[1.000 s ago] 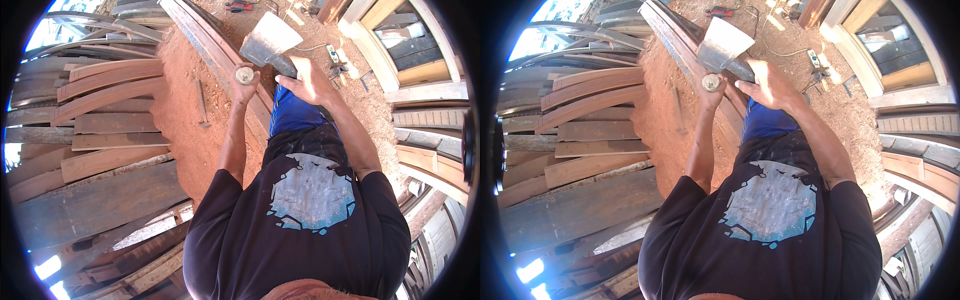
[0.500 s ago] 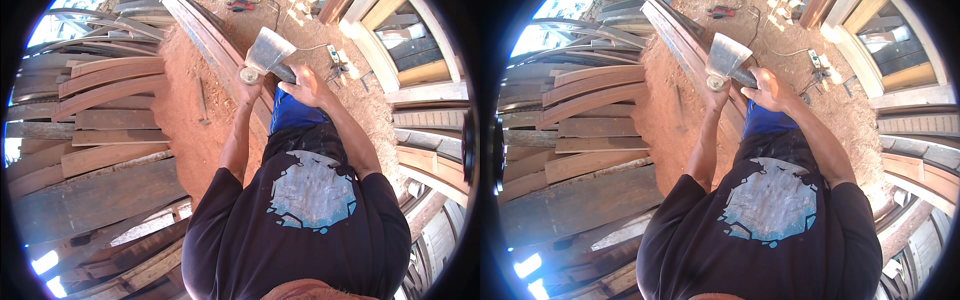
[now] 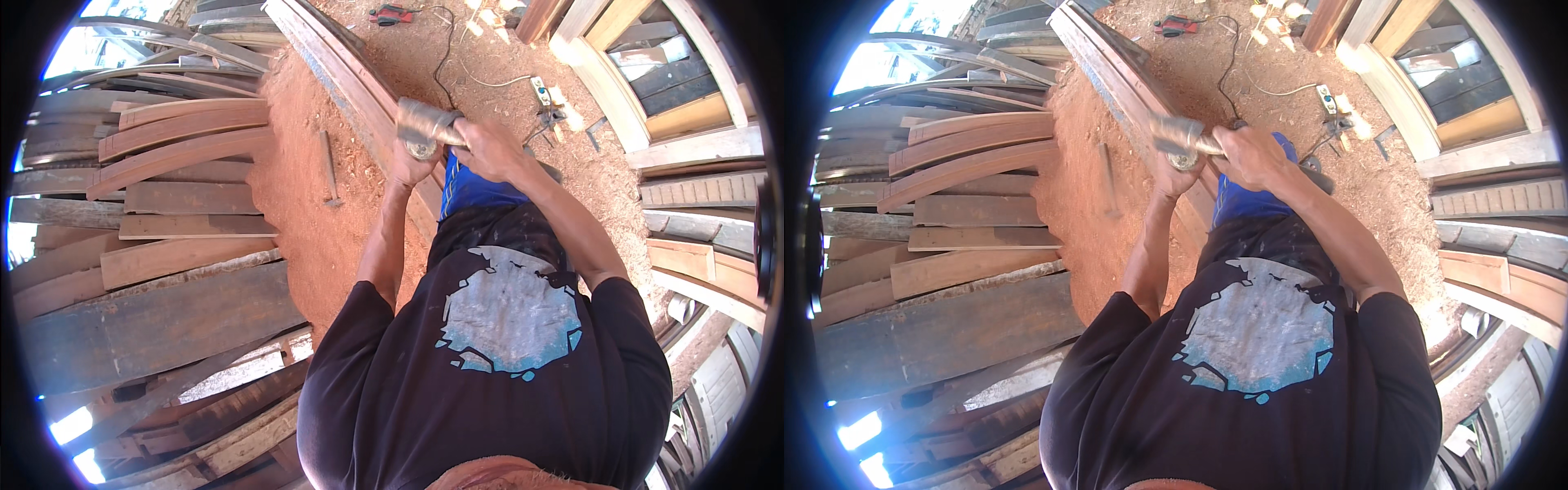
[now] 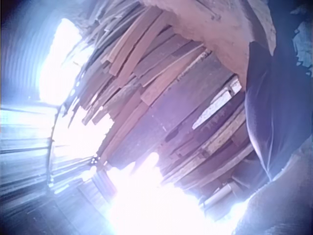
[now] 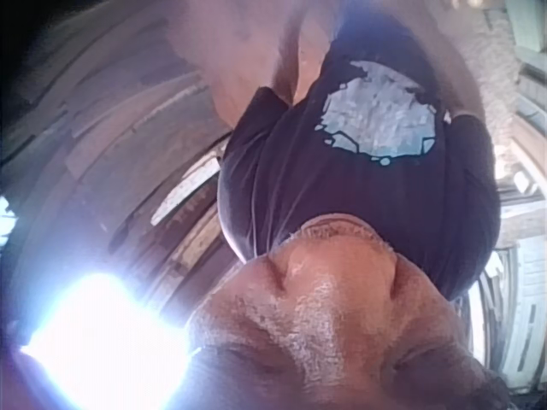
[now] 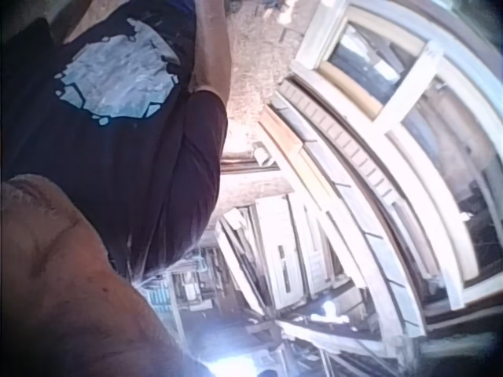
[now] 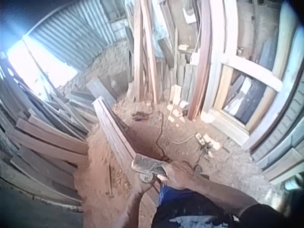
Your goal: The person uses a hand chisel and a wooden mallet to shape a long wooden plank. They repeatedly strike the chisel to remove wood shavings, rotating the plank to work on different edges. The person continues this process throughout the clip, focusing on smoothing and refining the plank's surface.
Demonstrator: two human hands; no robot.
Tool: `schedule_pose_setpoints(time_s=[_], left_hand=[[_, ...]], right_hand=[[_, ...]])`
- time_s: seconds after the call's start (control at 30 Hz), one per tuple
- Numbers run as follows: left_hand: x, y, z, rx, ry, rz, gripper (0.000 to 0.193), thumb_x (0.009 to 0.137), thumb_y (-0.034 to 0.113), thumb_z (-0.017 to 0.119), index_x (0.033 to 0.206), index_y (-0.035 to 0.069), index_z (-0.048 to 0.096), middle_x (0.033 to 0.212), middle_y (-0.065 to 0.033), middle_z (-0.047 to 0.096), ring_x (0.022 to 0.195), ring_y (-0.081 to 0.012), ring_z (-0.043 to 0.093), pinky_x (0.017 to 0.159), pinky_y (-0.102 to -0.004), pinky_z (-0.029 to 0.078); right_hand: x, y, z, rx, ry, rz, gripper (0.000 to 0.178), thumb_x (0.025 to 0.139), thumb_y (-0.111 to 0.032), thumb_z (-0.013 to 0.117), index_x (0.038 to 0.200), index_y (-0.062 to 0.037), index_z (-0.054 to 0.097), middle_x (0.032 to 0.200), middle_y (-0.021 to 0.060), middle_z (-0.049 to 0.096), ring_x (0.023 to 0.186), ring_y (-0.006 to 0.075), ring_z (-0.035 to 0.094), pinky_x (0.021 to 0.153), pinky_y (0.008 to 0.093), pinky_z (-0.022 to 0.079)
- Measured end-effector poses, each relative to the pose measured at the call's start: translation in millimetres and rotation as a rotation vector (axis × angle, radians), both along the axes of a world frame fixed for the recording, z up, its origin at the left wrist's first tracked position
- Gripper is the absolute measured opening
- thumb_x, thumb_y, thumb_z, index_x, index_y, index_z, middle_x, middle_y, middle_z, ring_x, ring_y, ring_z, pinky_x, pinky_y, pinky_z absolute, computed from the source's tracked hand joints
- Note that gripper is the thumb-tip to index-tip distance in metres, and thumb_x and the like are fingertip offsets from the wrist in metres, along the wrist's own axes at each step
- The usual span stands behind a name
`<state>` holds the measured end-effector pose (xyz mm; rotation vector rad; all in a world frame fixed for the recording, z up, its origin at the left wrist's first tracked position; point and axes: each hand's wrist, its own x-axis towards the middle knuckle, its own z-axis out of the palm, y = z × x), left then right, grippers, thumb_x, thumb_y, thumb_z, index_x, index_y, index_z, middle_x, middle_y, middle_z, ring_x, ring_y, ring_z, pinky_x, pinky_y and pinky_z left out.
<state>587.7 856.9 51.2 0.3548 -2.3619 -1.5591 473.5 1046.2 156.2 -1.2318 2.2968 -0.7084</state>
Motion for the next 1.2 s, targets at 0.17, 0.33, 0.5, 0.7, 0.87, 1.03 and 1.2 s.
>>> schedule_pose_setpoints(time_s=[0.17, 0.33, 0.5, 0.7, 0.87, 1.03, 1.2], left_hand=[[0.5, 5.4, -15.2, 0.525, 0.1, 0.182, 0.028, 0.083, 0.007, 0.079, 0.109, 0.004, 0.067, 0.101, -0.0044, 0.073, 0.092, -0.0155, 0.069, 0.081, -0.0327, 0.057], [-13.3, 0.2, -9.1, 0.091, 0.103, 0.263, 0.031, 0.08, 0.002, 0.083, 0.105, 0.005, 0.065, 0.097, -0.0038, 0.069, 0.089, -0.0119, 0.065, 0.08, -0.0291, 0.055], [2.9, -2.3, -9.7, 0.087, 0.031, 0.094, 0.029, 0.081, 0.005, 0.081, 0.106, 0.004, 0.068, 0.097, -0.0037, 0.07, 0.091, -0.0129, 0.066, 0.081, -0.0294, 0.055], [5.8, 18.4, 12.3, -0.033, 0.096, -0.014, 0.031, 0.082, 0.011, 0.081, 0.11, 0.003, 0.068, 0.101, -0.0072, 0.076, 0.093, -0.0135, 0.071, 0.081, -0.0322, 0.057], [10.3, 14.6, -27.6, 0.275, 0.104, 0.215, 0.028, 0.081, 0.003, 0.079, 0.106, 0.004, 0.067, 0.096, -0.0053, 0.072, 0.089, -0.0125, 0.068, 0.079, -0.0291, 0.056], [-5.7, 19.0, -4.8, 0.128, 0.081, 0.264, 0.029, 0.081, 0.0, 0.08, 0.106, 0.004, 0.066, 0.096, -0.0029, 0.068, 0.087, -0.011, 0.064, 0.078, -0.0274, 0.054], [10.8, 20.2, 0.8, 0.144, -0.007, 0.091, 0.031, 0.08, 0.004, 0.082, 0.108, 0.005, 0.067, 0.097, -0.0034, 0.07, 0.088, -0.0112, 0.065, 0.079, -0.0278, 0.055]], right_hand=[[8.4, 20.3, -7.5, -0.158, -0.073, -0.072, 0.037, 0.086, -0.025, 0.075, 0.109, 0.0022, 0.064, 0.087, 0.0262, 0.069, 0.088, 0.045, 0.069, 0.076, 0.0511, 0.053], [2.1, 33.6, 30.7, -0.389, -0.272, -0.134, 0.041, 0.088, -0.028, 0.074, 0.113, 0.0037, 0.063, 0.089, 0.0247, 0.068, 0.085, 0.043, 0.068, 0.075, 0.0482, 0.052], [6.8, 35.6, 70.8, -0.497, -0.037, -0.214, 0.039, 0.092, -0.025, 0.074, 0.114, 0.0053, 0.061, 0.096, 0.0261, 0.069, 0.088, 0.0367, 0.068, 0.083, 0.0431, 0.052], [12.6, 27.6, 7.3, -0.107, 0.003, -0.067, 0.03, 0.09, -0.021, 0.072, 0.106, 0.0025, 0.065, 0.086, 0.0243, 0.068, 0.08, 0.0379, 0.07, 0.076, 0.0478, 0.054], [12.6, 38.0, -9.1, -0.095, -0.137, -0.084, 0.038, 0.087, -0.022, 0.075, 0.112, 0.0038, 0.064, 0.092, 0.0265, 0.069, 0.088, 0.0437, 0.069, 0.078, 0.0488, 0.054], [5.0, 53.2, 27.2, -0.368, -0.175, -0.193, 0.044, 0.089, -0.025, 0.075, 0.117, 0.0075, 0.063, 0.094, 0.0267, 0.07, 0.087, 0.0398, 0.069, 0.08, 0.0457, 0.053], [9.1, 51.0, 69.9, -0.575, -0.08, -0.22, 0.043, 0.09, -0.025, 0.074, 0.116, 0.0073, 0.063, 0.099, 0.0284, 0.07, 0.093, 0.045, 0.068, 0.083, 0.0463, 0.054]])
